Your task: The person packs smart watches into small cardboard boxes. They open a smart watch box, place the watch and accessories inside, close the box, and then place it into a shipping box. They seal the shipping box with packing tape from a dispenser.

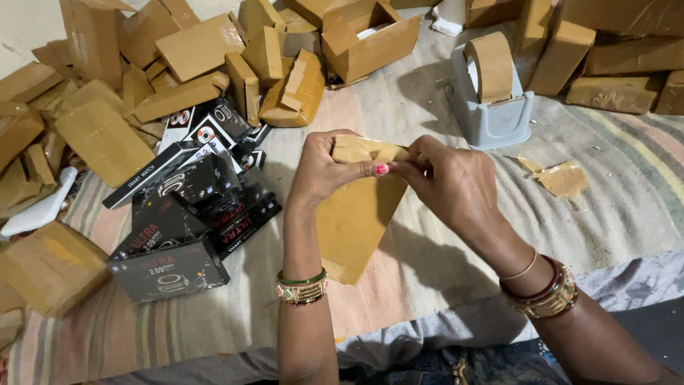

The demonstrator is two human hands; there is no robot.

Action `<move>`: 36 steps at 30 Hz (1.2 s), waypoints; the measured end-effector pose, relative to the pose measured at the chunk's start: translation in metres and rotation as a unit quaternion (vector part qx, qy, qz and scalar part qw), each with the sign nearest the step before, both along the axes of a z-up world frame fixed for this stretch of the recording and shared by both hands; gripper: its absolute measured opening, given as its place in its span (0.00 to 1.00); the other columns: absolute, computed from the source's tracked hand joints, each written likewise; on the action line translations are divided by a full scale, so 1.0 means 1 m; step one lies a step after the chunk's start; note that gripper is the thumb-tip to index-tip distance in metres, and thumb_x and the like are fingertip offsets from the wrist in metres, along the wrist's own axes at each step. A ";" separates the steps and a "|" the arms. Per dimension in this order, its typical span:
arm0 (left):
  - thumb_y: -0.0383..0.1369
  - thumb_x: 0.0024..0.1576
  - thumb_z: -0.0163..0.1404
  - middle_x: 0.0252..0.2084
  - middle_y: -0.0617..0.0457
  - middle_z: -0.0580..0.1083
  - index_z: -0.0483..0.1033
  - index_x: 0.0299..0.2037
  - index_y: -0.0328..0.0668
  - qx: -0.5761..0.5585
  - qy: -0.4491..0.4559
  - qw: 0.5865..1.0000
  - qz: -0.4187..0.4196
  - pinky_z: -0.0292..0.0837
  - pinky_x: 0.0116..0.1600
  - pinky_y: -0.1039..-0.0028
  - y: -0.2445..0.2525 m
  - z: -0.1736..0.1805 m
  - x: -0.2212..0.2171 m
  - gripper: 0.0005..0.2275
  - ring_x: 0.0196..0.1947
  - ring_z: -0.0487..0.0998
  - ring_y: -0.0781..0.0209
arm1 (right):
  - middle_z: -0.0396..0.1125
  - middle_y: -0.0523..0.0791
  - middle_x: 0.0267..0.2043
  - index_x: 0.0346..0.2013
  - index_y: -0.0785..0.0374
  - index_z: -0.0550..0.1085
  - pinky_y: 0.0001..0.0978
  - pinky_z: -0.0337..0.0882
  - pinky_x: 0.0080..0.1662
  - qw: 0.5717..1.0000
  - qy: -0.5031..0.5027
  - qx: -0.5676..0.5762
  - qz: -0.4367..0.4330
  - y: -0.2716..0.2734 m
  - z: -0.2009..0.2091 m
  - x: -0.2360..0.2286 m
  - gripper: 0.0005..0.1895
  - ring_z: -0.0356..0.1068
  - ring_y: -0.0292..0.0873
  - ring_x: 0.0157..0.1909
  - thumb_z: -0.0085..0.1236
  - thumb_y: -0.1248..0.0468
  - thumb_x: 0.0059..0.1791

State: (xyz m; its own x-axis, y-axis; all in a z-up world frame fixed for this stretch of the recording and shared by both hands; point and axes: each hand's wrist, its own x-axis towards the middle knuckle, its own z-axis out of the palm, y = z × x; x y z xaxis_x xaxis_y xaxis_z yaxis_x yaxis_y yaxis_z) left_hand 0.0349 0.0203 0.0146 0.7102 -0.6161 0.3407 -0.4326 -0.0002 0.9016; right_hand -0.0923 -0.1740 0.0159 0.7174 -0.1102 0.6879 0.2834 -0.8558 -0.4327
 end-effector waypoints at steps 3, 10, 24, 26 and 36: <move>0.28 0.48 0.69 0.32 0.57 0.80 0.81 0.36 0.33 -0.002 -0.013 1.000 0.026 0.75 0.37 0.84 0.001 0.003 -0.010 0.11 0.31 0.76 0.77 | 0.73 0.43 0.23 0.33 0.60 0.79 0.33 0.67 0.24 0.997 -0.065 -0.021 -0.019 0.007 -0.007 -0.004 0.14 0.73 0.40 0.21 0.70 0.53 0.48; 0.24 0.49 0.68 0.32 0.52 0.81 0.81 0.37 0.30 -0.019 -0.031 0.998 0.060 0.78 0.37 0.80 0.013 0.001 -0.020 0.10 0.31 0.79 0.72 | 0.73 0.42 0.21 0.70 0.71 0.56 0.34 0.67 0.23 0.994 0.006 0.024 -0.105 0.001 0.002 -0.012 0.59 0.71 0.42 0.19 0.79 0.46 0.37; 0.23 0.54 0.63 0.31 0.50 0.81 0.80 0.35 0.27 -0.096 0.021 0.994 0.038 0.79 0.38 0.79 0.006 0.005 -0.034 0.05 0.30 0.80 0.70 | 0.75 0.40 0.33 0.38 0.68 0.79 0.22 0.73 0.37 0.909 0.077 0.322 0.254 0.008 -0.017 0.019 0.11 0.70 0.29 0.34 0.71 0.67 0.44; 0.25 0.54 0.62 0.31 0.52 0.81 0.81 0.35 0.28 -0.096 0.019 0.994 0.048 0.78 0.38 0.80 0.008 0.005 -0.040 0.06 0.30 0.80 0.71 | 0.75 0.39 0.32 0.35 0.67 0.79 0.21 0.72 0.37 0.882 0.090 0.368 0.281 0.009 -0.022 0.020 0.06 0.71 0.27 0.34 0.68 0.68 0.47; 0.31 0.60 0.60 0.30 0.56 0.80 0.82 0.36 0.30 -0.101 -0.036 0.992 0.064 0.74 0.36 0.82 0.004 0.000 -0.046 0.09 0.30 0.77 0.75 | 0.70 0.43 0.20 0.27 0.68 0.77 0.25 0.67 0.29 0.856 0.115 0.413 0.290 0.003 -0.011 0.016 0.22 0.67 0.32 0.23 0.47 0.63 0.62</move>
